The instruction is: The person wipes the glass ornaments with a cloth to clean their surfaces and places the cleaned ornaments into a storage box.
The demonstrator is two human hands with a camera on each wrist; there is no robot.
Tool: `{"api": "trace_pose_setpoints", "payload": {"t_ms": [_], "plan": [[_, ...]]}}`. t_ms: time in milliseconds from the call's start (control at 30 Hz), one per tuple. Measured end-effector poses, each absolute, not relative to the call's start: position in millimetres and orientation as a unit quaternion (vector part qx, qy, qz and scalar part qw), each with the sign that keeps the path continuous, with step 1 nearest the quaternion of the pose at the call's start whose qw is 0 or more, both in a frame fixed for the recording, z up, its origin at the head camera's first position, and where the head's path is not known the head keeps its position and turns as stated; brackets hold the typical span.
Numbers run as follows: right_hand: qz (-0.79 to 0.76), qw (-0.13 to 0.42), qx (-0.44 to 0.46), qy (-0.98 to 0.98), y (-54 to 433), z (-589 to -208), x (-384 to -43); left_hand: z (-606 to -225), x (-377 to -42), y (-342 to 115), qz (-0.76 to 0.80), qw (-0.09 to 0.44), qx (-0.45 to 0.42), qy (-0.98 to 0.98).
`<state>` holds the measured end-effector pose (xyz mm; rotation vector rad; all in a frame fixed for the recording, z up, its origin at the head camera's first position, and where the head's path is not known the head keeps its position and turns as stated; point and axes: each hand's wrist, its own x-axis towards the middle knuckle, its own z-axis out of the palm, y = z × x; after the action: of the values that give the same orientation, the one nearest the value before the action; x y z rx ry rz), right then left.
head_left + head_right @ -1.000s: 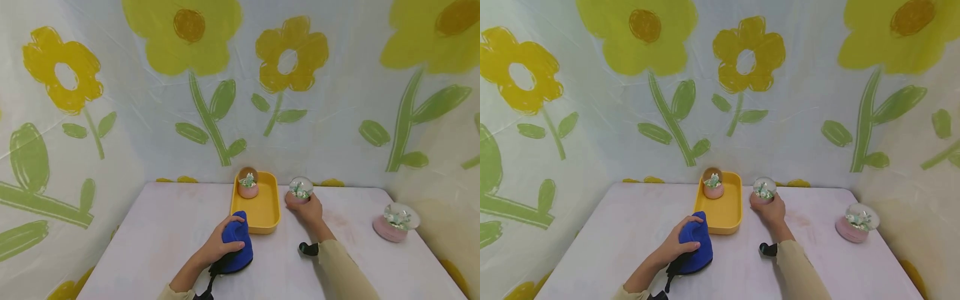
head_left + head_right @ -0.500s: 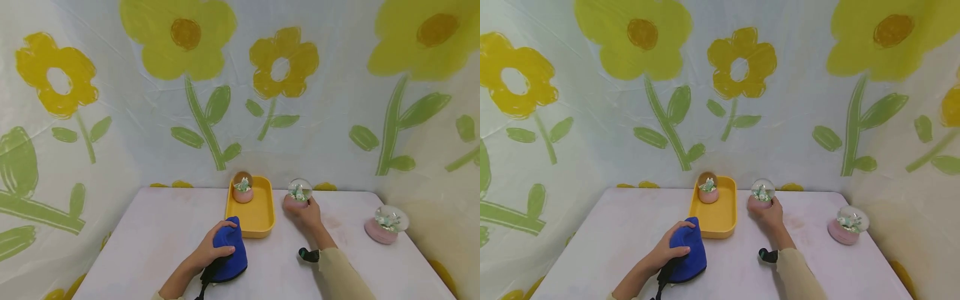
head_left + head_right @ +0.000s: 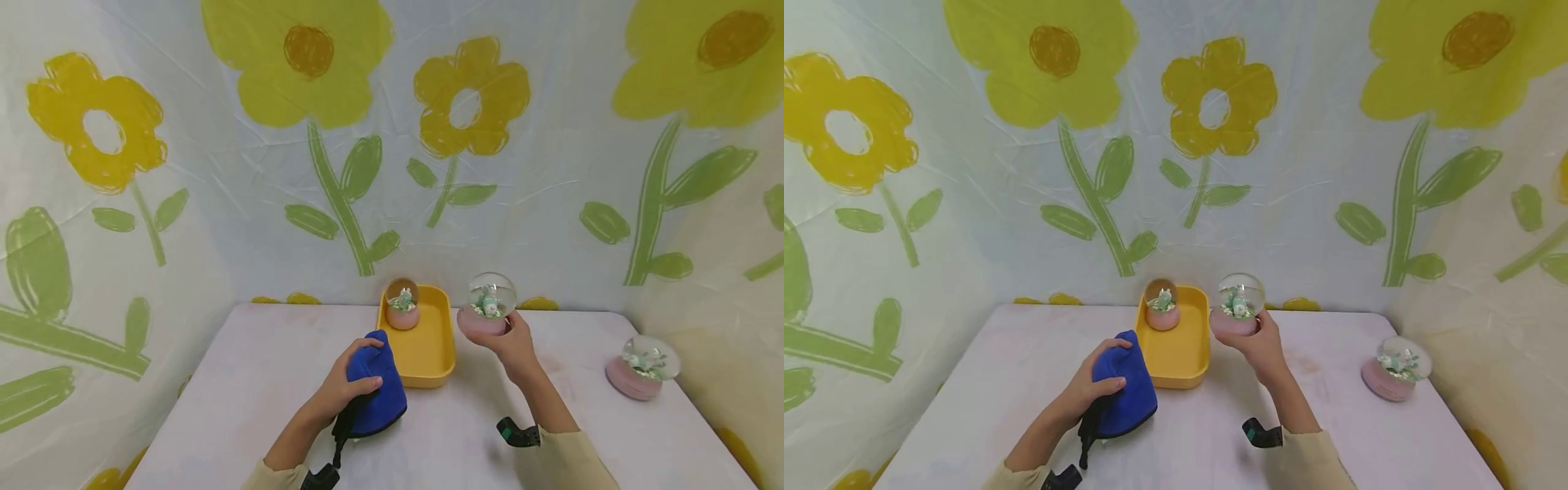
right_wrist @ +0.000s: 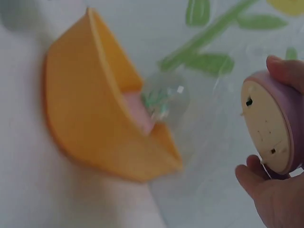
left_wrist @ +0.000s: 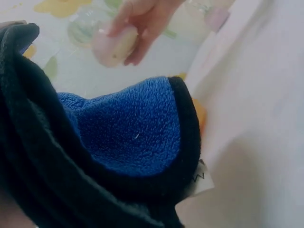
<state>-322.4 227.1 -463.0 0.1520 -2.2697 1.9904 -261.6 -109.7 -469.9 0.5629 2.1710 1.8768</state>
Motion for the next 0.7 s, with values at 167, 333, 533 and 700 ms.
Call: {"api": "trace_pose_setpoints", "payload": {"t_ms": [167,333,533,700], "plan": [[0.678,0.068,0.118,-0.722,209,-434,-301,-462,-263,-102,0.658,0.095,0.198,0.721],[0.664,0.086,0.180,-0.721,198,-413,-280,-459,-264,-96,0.677,0.101,0.206,0.700],[0.614,0.116,0.260,-0.736,187,-405,-266,-450,-269,-92,0.702,0.066,0.218,0.675],[0.590,0.100,0.294,-0.745,178,-420,-258,-445,-272,-91,0.728,0.053,0.224,0.646]]}}
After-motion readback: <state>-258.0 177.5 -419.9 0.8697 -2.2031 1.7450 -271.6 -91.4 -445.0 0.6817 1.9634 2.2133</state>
